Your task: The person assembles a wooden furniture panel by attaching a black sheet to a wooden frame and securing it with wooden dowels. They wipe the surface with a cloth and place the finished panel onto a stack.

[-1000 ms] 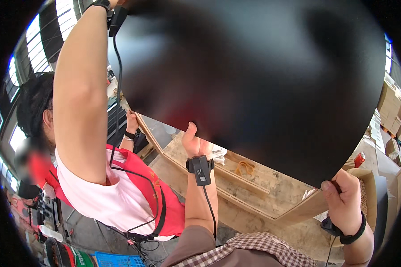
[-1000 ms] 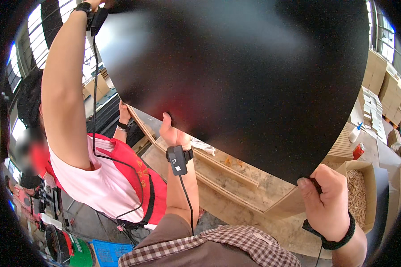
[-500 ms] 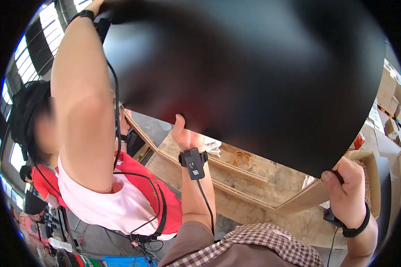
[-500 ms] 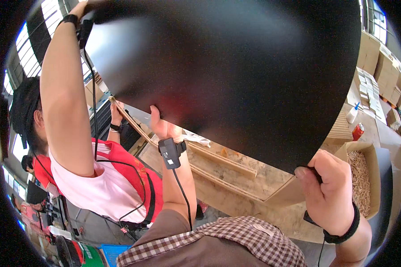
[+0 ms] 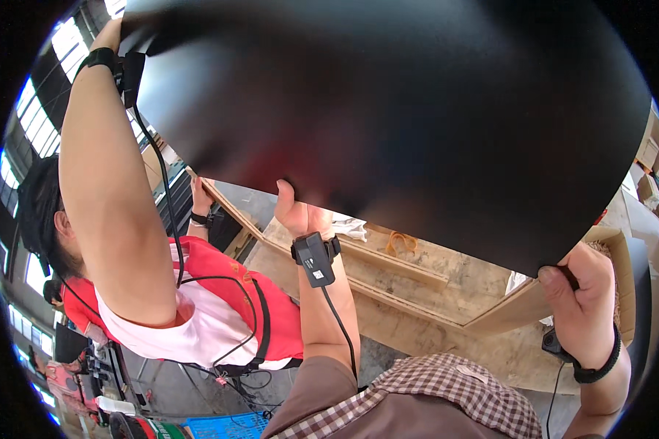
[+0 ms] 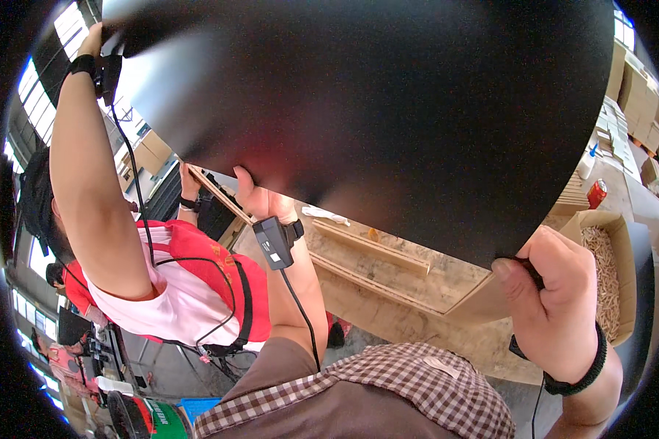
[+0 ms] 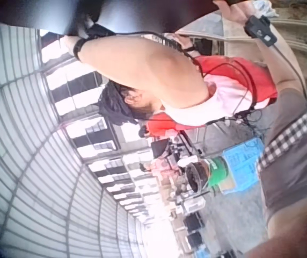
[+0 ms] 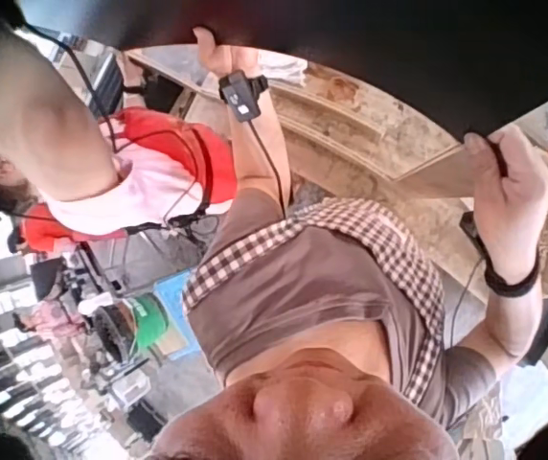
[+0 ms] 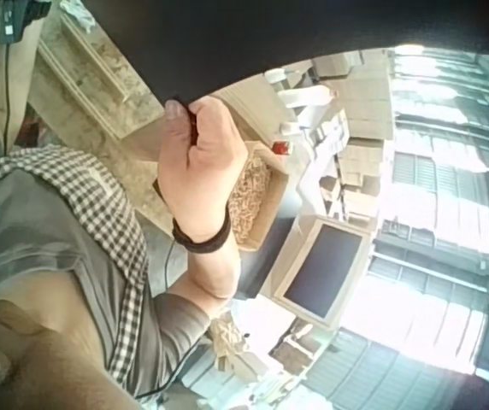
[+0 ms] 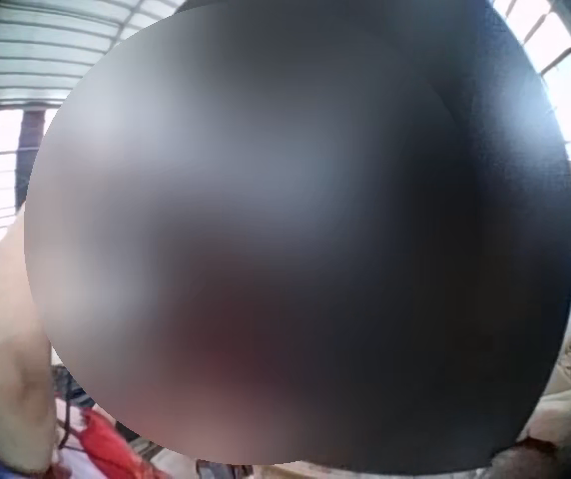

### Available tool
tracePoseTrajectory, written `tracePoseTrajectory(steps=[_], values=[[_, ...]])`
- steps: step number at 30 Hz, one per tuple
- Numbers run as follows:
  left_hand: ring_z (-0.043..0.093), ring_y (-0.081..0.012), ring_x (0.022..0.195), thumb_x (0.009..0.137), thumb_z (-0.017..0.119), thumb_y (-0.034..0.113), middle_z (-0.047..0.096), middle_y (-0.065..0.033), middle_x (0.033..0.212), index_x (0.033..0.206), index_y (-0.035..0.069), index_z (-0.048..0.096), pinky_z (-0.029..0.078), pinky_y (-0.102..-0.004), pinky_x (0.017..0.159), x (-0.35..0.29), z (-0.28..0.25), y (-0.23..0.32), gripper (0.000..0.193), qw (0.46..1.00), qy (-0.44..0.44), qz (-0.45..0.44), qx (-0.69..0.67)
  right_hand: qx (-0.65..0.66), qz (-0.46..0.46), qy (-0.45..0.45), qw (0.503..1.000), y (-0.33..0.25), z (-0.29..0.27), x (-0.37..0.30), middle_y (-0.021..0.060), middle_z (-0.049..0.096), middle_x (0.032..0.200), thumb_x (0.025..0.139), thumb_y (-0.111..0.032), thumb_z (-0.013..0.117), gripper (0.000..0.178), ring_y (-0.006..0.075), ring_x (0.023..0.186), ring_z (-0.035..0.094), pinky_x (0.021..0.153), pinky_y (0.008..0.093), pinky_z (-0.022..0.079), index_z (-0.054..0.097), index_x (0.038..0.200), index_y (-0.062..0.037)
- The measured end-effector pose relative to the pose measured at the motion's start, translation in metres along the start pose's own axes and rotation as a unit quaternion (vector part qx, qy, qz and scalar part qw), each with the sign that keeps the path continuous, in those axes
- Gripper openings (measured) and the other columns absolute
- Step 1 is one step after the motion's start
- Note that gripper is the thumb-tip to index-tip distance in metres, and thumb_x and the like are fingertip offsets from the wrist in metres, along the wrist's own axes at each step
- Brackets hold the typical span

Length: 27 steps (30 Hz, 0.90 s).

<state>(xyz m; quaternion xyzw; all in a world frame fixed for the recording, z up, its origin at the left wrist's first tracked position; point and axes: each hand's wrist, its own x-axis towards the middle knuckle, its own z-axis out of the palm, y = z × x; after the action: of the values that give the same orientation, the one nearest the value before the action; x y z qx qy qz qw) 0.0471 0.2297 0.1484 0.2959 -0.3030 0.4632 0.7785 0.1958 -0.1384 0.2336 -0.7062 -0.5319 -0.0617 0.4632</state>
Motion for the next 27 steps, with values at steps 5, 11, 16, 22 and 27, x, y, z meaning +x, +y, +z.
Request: tracePoseTrajectory(steps=[5, 11, 16, 22, 27], values=[[0.049, -0.0290, 0.120, 0.084, 0.067, 0.011, 0.055, -0.0115, 0.128, 0.124, 0.003, 0.053, 0.034, -0.0481, 0.106, -0.001, -0.002, -0.001, 0.043, 1.000, 0.002, -0.003, -0.017, -0.032, -0.006, -0.006, 0.999, -0.004, -0.003, 0.001, 0.0105, 0.045, 0.060, 0.077, 0.000, 0.065, 0.020, 0.0237, 0.052, 0.045, 0.050, 0.0321, 0.034, 0.046, 0.069, -0.0015], [0.047, -0.0301, 0.122, 0.084, 0.068, 0.012, 0.053, -0.0123, 0.130, 0.126, 0.003, 0.052, 0.032, -0.0507, 0.108, -0.004, -0.006, 0.002, 0.046, 1.000, 0.011, -0.009, -0.022, -0.039, -0.009, -0.001, 0.999, -0.008, -0.002, 0.002, 0.0102, 0.045, 0.060, 0.076, 0.001, 0.064, 0.020, 0.0232, 0.052, 0.044, 0.049, 0.0316, 0.033, 0.046, 0.068, -0.0013], [0.046, -0.0312, 0.123, 0.086, 0.066, 0.020, 0.052, -0.0132, 0.131, 0.129, 0.003, 0.049, 0.029, -0.0525, 0.109, -0.010, -0.009, 0.005, 0.049, 0.998, 0.051, 0.007, 0.039, 0.007, -0.003, -0.026, 1.000, -0.009, -0.007, 0.005, 0.0106, 0.046, 0.061, 0.071, 0.003, 0.063, 0.016, 0.0234, 0.051, 0.045, 0.048, 0.0315, 0.034, 0.047, 0.069, -0.0004], [0.036, -0.0338, 0.130, 0.086, 0.065, 0.025, 0.041, -0.0172, 0.140, 0.133, 0.000, 0.043, 0.021, -0.0550, 0.112, -0.026, -0.030, 0.020, 0.057, 0.998, 0.021, -0.009, -0.059, 0.106, -0.012, -0.116, 0.988, -0.002, -0.018, 0.016, 0.0132, 0.061, 0.077, 0.068, 0.000, 0.069, 0.021, 0.0283, 0.069, 0.061, 0.061, 0.0316, 0.048, 0.059, 0.086, -0.0002], [0.031, -0.0352, 0.133, 0.086, 0.064, 0.026, 0.037, -0.0145, 0.144, 0.139, 0.004, 0.038, 0.018, -0.0580, 0.111, -0.037, -0.057, 0.018, 0.063, 0.994, -0.005, 0.007, -0.106, 0.121, 0.008, -0.149, 0.981, -0.005, -0.026, 0.020, 0.0137, 0.063, 0.083, 0.069, 0.002, 0.068, 0.023, 0.0279, 0.076, 0.064, 0.068, 0.0309, 0.051, 0.061, 0.091, 0.0000]])
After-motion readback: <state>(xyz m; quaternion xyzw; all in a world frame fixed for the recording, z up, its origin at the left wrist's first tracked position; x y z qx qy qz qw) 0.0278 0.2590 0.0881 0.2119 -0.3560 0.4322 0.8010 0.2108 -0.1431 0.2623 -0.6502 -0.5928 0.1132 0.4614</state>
